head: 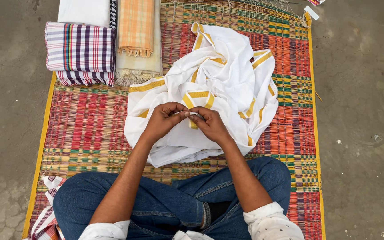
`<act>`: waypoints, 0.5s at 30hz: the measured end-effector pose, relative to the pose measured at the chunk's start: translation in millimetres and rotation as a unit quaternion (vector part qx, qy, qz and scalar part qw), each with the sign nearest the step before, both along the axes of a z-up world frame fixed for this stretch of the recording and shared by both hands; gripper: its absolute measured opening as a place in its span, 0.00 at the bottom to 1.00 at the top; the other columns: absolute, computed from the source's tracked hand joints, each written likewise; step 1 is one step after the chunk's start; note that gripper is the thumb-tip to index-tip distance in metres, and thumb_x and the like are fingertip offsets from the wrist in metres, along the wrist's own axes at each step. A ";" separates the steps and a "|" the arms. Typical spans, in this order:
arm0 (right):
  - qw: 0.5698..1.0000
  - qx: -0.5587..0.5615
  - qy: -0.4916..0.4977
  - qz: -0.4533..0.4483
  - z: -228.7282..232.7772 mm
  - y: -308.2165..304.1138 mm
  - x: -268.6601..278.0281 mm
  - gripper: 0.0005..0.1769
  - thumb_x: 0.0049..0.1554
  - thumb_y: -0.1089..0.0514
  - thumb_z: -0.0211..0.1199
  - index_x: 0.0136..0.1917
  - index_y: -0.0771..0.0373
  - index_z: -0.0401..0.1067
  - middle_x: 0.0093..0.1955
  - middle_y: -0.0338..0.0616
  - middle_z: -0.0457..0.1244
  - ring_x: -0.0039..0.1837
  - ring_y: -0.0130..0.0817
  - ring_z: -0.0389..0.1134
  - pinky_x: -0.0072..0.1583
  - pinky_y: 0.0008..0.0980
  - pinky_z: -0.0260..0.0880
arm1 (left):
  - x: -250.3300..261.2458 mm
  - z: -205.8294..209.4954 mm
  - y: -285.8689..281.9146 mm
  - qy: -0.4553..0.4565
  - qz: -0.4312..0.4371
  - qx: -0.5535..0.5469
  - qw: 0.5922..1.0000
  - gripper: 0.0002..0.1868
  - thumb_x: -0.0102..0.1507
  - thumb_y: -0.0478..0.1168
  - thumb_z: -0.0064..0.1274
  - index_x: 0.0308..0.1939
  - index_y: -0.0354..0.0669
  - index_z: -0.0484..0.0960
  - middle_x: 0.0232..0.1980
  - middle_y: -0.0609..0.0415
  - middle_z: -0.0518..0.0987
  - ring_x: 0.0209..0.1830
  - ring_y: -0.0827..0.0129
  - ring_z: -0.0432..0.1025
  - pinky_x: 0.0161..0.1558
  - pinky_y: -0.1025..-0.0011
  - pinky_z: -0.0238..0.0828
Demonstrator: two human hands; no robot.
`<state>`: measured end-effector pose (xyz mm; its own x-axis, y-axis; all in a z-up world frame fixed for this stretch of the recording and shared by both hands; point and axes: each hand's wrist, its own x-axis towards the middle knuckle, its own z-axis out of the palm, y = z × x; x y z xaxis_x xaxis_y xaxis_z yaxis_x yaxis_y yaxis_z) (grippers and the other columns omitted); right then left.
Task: The person sits on a woven mat and folds a striped textile into a compact rectangle, then places it on a stack of other folded textiles. They then unfold a white textile with yellow borders and begin folding it.
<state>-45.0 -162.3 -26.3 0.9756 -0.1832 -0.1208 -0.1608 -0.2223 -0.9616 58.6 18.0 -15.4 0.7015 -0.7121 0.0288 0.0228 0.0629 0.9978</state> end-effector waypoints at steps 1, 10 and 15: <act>1.000 0.002 -0.021 -0.002 -2.5 -6.7 1.6 0.12 0.65 0.56 0.63 0.59 0.63 0.77 0.38 0.29 0.65 0.40 0.15 0.58 0.42 0.18 0.61 | 3.4 3.2 0.5 0.001 -0.001 0.035 0.999 0.08 0.65 0.40 0.62 0.41 0.38 0.86 0.33 0.65 0.80 0.33 0.85 0.69 0.36 0.82 0.65; 0.976 0.153 -0.096 -0.122 -12.0 -88.6 -12.5 0.06 0.64 0.61 0.66 0.52 0.65 0.74 0.41 0.28 0.64 0.42 0.13 0.58 0.47 0.15 0.61 | 26.8 18.1 21.9 0.146 -0.073 0.074 0.984 0.11 0.64 0.43 0.63 0.32 0.41 0.82 0.26 0.69 0.74 0.25 0.86 0.60 0.28 0.81 0.55; 0.968 0.175 -0.091 -0.156 12.0 -108.4 -29.8 0.05 0.62 0.63 0.68 0.50 0.63 0.72 0.37 0.31 0.65 0.39 0.14 0.61 0.45 0.15 0.63 | 31.0 30.7 31.5 0.189 -0.097 0.052 0.976 0.11 0.57 0.36 0.65 0.40 0.41 0.80 0.34 0.65 0.81 0.32 0.83 0.71 0.39 0.82 0.69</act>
